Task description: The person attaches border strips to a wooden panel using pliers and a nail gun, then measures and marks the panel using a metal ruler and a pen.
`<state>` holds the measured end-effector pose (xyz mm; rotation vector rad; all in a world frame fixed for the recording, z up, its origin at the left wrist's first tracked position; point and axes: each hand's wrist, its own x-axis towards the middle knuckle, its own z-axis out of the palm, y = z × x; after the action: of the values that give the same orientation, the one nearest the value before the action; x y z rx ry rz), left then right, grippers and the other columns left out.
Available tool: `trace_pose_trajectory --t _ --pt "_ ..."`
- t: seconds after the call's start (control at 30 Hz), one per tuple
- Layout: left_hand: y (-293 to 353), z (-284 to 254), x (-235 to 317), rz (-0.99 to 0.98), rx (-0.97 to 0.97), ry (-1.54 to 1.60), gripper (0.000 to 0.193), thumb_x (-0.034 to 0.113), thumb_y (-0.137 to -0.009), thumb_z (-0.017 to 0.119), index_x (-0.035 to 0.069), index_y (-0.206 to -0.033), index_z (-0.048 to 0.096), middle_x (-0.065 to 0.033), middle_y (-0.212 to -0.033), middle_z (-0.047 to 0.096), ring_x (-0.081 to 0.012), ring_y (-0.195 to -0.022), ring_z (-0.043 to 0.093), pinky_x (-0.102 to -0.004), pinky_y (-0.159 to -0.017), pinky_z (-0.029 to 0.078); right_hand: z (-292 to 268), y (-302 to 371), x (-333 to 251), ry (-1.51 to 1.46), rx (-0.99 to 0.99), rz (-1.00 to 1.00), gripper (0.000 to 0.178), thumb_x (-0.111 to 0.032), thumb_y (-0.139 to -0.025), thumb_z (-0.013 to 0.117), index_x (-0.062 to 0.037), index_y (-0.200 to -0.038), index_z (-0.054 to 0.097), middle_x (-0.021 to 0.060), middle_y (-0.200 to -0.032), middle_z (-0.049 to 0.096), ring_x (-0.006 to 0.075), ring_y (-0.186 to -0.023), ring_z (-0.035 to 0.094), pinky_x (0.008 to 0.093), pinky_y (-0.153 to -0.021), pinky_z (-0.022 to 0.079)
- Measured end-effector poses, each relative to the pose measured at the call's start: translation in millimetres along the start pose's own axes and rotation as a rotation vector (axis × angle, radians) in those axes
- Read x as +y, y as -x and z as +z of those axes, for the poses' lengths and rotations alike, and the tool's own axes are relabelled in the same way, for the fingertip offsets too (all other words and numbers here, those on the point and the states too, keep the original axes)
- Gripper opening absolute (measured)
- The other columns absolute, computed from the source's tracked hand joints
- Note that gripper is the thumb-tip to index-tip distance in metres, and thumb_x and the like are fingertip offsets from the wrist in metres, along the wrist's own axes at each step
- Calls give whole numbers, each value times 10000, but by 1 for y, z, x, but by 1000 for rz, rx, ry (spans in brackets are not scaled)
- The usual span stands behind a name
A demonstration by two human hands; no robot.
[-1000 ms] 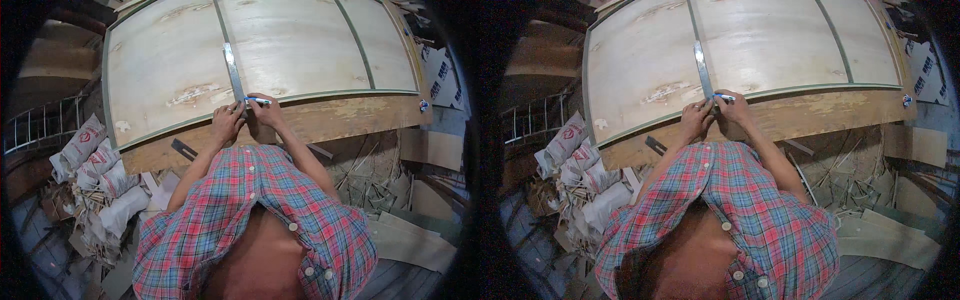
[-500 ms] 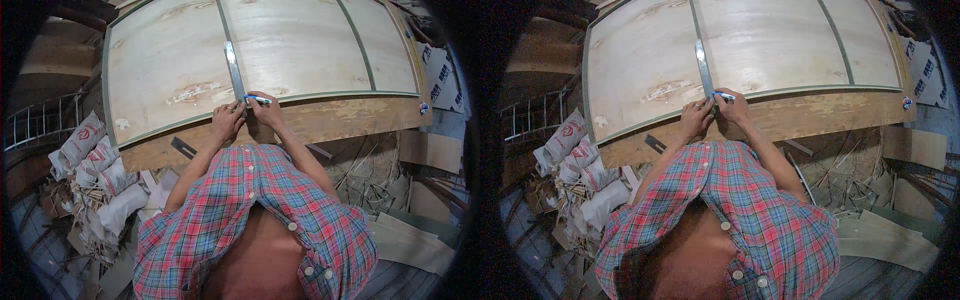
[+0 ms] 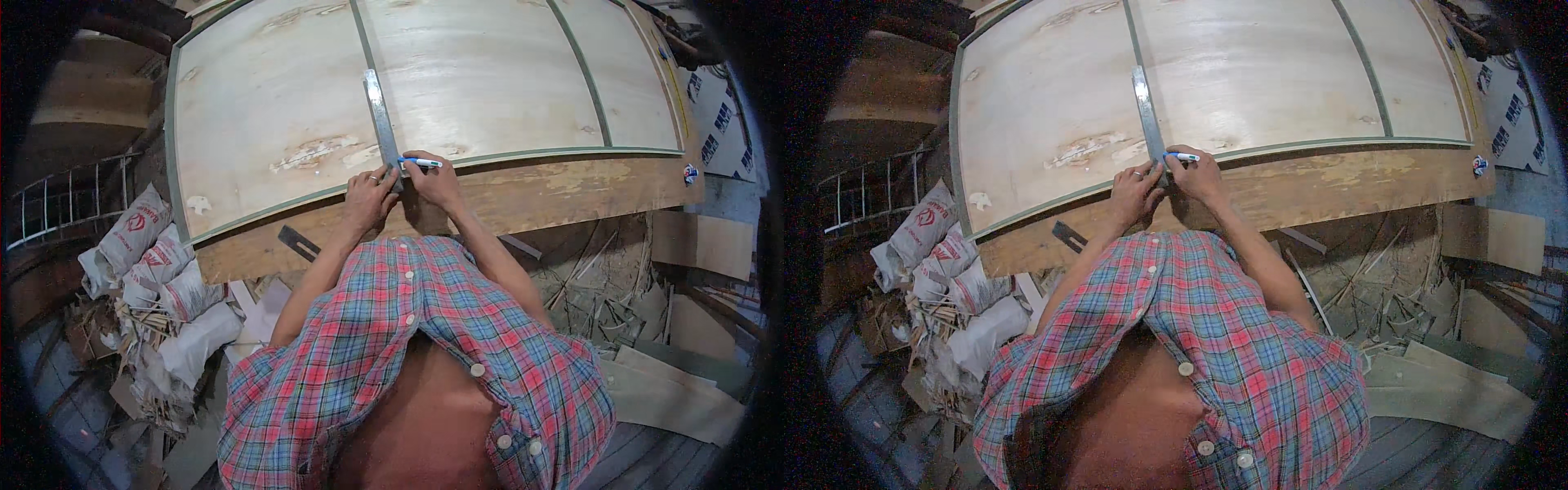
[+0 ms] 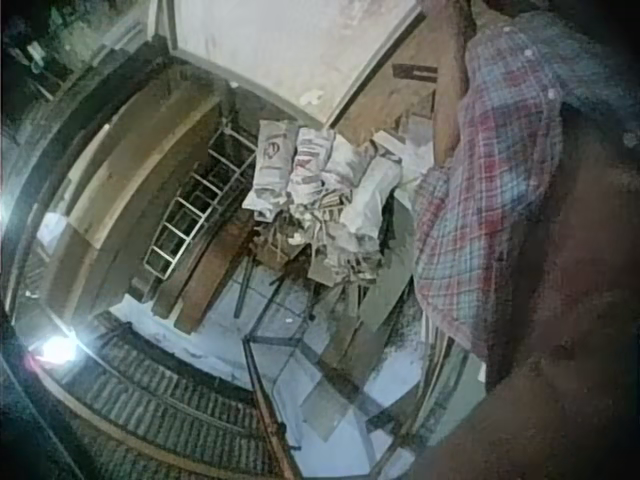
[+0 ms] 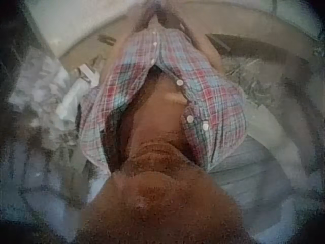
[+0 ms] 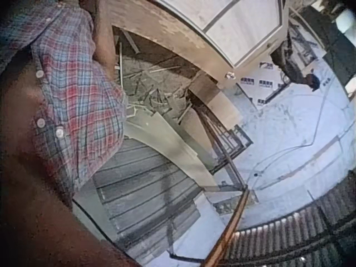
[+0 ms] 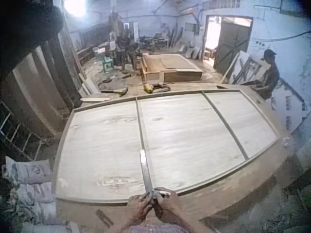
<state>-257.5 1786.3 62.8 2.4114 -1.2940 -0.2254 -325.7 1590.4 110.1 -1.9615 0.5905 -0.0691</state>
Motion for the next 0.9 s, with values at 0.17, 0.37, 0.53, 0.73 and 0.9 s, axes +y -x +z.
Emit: trace_pose_trajectory --t 0.17,0.37,0.53,0.73,0.9 --pt "0 0 0 -2 4 -32 621 342 -906 757 207 -1479 561 -88 -1431 594 -324 -1256 567 -514 -1023 443 3 -7 4 11 13 -52 284 -298 -939 714 -94 -1128 770 193 -906 758 343 -777 748 414 -695 582" --pt "-2 -3 1 1 -28 -29 614 357 -906 753 201 -1470 567 -83 -1436 592 -325 -1255 570 -515 -1006 453 9 13 23 112 21 -300 228 -280 -949 701 -59 -999 733 210 -824 726 416 -728 709 467 -671 579" --pt "-6 -6 5 -7 -17 -23 620 350 -898 759 188 -1467 575 -98 -1430 601 -340 -1246 579 -520 -1000 457 -8 80 19 124 -215 -75 210 -240 -958 673 -58 -1037 743 220 -889 735 383 -782 734 436 -681 578" --pt "-1 -3 6 -24 -15 -18 630 338 -877 773 162 -1454 592 -126 -1404 622 -360 -1219 596 -531 -994 461 -28 42 -3 -44 101 -188 233 -170 -978 690 -15 -1139 758 140 -922 784 157 -814 750 303 -709 568" --pt "1 -6 10 24 145 73 604 241 -877 774 118 -1441 597 -154 -1296 676 -343 -1184 618 -499 -990 472 -40 43 22 -342 111 5 295 -179 -1027 632 -19 -1262 711 105 -989 780 151 -847 737 278 -748 587"
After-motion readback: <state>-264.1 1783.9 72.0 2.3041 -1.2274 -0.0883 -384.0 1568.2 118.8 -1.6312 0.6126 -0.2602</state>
